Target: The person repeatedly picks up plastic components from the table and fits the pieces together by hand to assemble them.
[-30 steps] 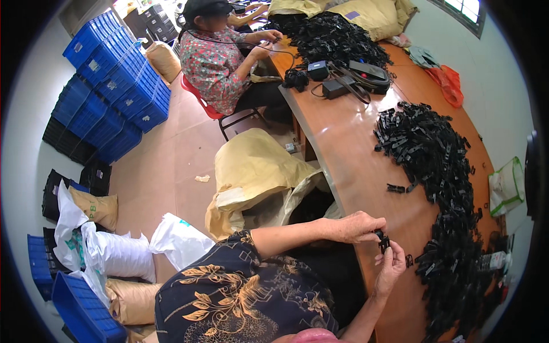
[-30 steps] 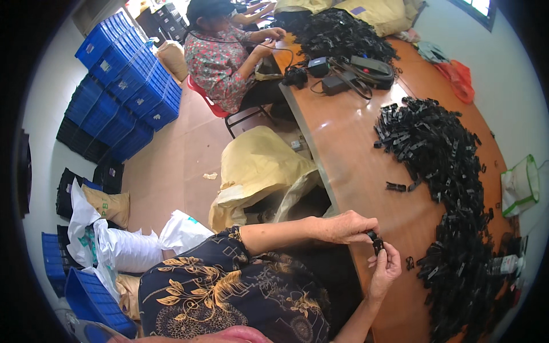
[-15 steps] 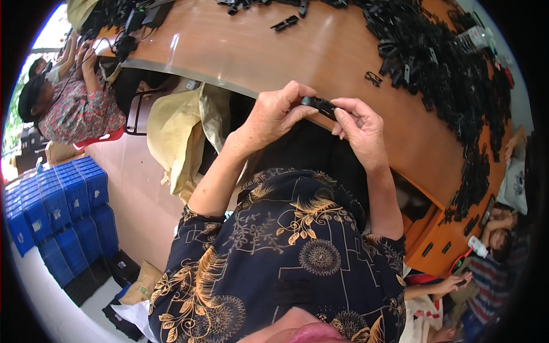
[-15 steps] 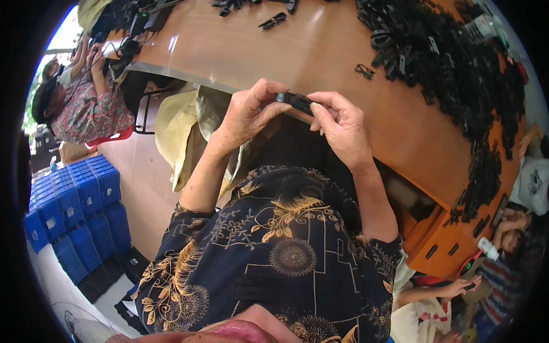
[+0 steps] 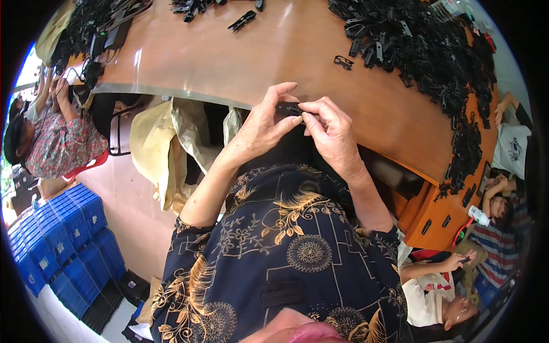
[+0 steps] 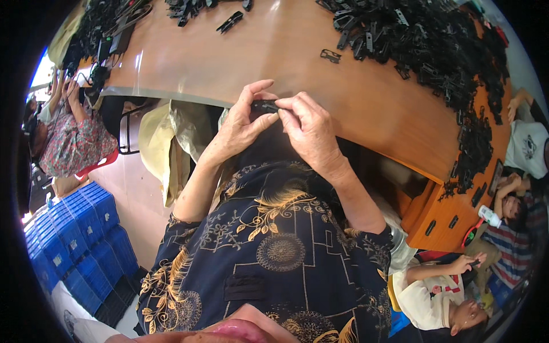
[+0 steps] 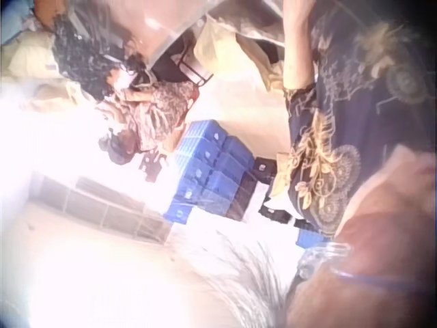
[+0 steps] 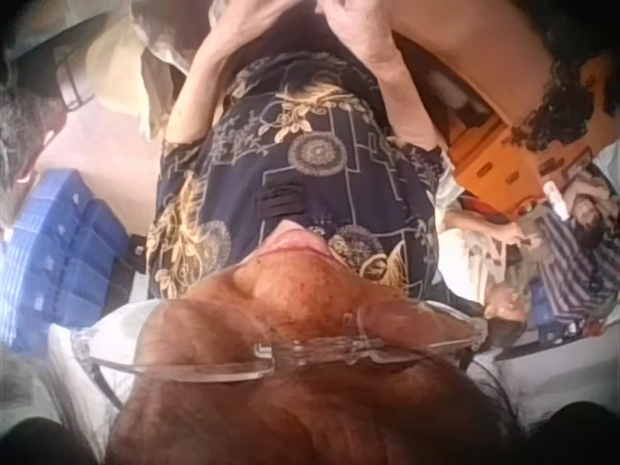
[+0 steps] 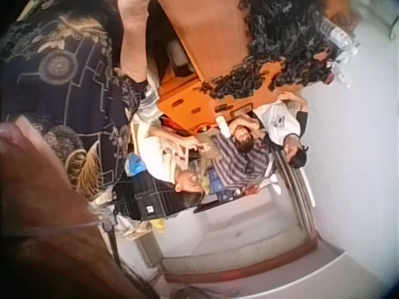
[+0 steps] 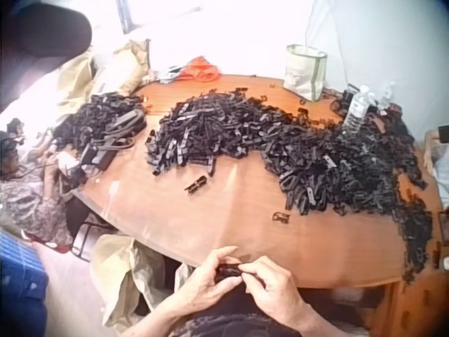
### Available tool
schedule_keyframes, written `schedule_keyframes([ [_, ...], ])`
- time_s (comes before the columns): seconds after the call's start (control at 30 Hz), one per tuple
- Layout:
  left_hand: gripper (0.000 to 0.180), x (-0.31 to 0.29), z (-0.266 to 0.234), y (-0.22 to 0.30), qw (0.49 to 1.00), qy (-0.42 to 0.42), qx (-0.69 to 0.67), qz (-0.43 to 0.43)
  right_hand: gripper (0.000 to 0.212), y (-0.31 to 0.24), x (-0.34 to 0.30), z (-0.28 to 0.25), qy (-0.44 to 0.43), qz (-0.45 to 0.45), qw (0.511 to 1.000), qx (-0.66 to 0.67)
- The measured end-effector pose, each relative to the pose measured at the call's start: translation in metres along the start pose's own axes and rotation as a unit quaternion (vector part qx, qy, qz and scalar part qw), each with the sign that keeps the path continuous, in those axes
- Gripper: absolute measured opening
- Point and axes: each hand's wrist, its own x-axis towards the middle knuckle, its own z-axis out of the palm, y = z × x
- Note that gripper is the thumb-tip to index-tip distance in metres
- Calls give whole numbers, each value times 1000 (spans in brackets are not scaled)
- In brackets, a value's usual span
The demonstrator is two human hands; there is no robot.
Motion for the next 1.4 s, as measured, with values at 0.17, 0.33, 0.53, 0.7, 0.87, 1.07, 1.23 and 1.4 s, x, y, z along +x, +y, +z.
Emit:
schedule_keyframes([
  [0.17,61,3,4,-10,997,13,-74,6,15,-2,-1,-2,-17,34,993,116],
  [0.33,60,7,14,-17,970,29,-234,-63,15,13,7,-7,-18,128,954,271],
  [0.53,59,24,6,-22,972,32,-221,-67,12,19,25,1,-19,208,934,289],
  [0.7,17,46,-1,-25,902,50,-392,-176,16,18,50,-14,-57,147,976,148],
  [0.87,27,104,-8,-13,869,41,-442,-220,26,31,84,-50,33,-150,887,-435],
  [1.07,26,179,24,-6,983,-3,181,43,24,42,82,-57,7,-186,836,-516],
  [1.23,30,203,60,-9,948,-17,309,78,14,37,56,-70,-67,-209,856,-468],
  [1.4,27,187,59,-4,942,-1,321,100,11,36,38,-81,-42,-228,883,-408],
])
